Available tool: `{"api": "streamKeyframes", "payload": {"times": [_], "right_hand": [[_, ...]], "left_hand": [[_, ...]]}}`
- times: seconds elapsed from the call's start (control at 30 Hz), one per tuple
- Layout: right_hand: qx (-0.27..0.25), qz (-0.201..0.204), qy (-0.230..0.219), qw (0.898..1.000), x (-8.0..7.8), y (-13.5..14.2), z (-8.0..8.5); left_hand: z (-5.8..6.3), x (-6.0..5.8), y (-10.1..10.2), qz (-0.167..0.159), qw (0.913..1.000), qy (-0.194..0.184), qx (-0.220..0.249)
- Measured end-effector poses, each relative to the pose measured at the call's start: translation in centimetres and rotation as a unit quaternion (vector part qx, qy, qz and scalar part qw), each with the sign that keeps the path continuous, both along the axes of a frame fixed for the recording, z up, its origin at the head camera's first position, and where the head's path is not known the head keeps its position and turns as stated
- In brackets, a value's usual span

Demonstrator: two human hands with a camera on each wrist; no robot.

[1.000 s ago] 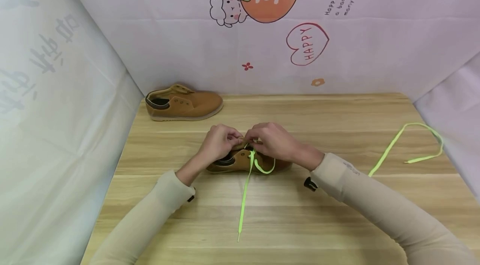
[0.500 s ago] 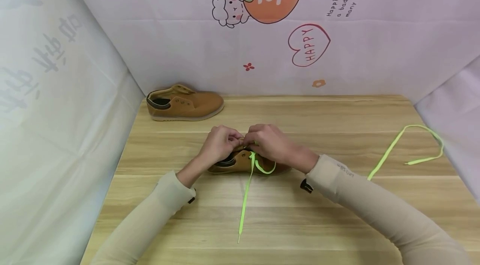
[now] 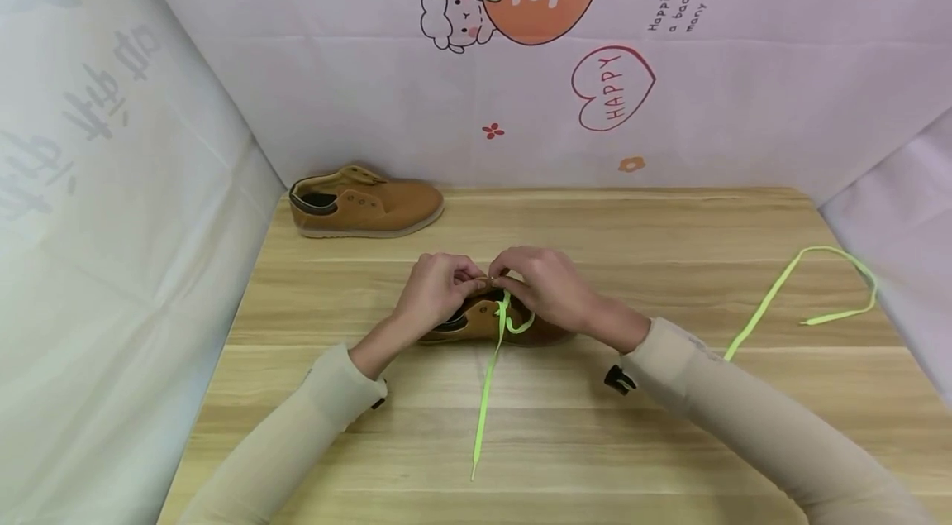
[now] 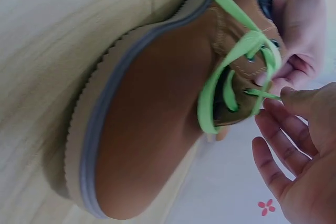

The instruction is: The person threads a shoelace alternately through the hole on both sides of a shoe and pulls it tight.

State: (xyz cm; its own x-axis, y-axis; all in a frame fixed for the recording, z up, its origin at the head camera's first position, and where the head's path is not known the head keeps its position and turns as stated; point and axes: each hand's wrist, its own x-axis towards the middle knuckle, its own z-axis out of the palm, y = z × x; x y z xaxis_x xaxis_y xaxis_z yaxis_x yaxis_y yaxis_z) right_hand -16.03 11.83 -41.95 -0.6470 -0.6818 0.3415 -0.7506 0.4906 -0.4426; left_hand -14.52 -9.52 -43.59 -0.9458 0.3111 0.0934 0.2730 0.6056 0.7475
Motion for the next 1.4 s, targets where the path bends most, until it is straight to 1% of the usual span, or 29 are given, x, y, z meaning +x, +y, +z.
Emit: {"api": "streamKeyframes", "payload": {"times": [0.27, 0.37, 0.43, 0.53, 0.6, 0.73, 0.87, 1.07, 1.4], "right_hand": [[-0.054, -0.012, -0.045, 0.997, 0.2, 0.2, 1.0], [-0.084, -0.013, -0.054, 0.995, 0.3, 0.1, 1.5], [-0.110, -0.013, -0.051, 0.993, 0.4, 0.0, 2.1], [-0.142, -0.012, -0.031, 0.989, 0.7, -0.2, 3.2], [-0.155, -0.011, -0.011, 0.988, 0.8, -0.2, 4.1], [-0.165, -0.002, 0.024, 0.986, 1.2, -0.3, 5.5], [-0.172, 0.008, 0.040, 0.984, 1.7, -0.4, 6.5], [-0.187, 0.020, 0.055, 0.981, 2.1, -0.4, 7.3], [-0.221, 0.031, 0.082, 0.971, 2.2, 0.0, 7.5]], "left_hand": [[-0.1, 0.2, 0.0, -0.018, 0.9992, 0.034, -0.010], [-0.2, 0.2, 0.0, -0.021, 0.9986, 0.045, -0.017], [-0.3, 0.2, 0.0, -0.023, 0.9981, 0.054, -0.019], [-0.4, 0.2, 0.1, -0.022, 0.9976, 0.064, -0.018], [-0.4, 0.2, 0.1, -0.021, 0.9974, 0.066, -0.016], [-0.3, 0.3, 0.1, -0.021, 0.9973, 0.069, -0.012], [-0.3, 0.4, 0.1, -0.022, 0.9972, 0.070, -0.010], [-0.4, 0.4, 0.1, -0.017, 0.9972, 0.072, -0.008], [-0.6, 0.4, 0.1, -0.013, 0.9954, 0.094, -0.014]]}}
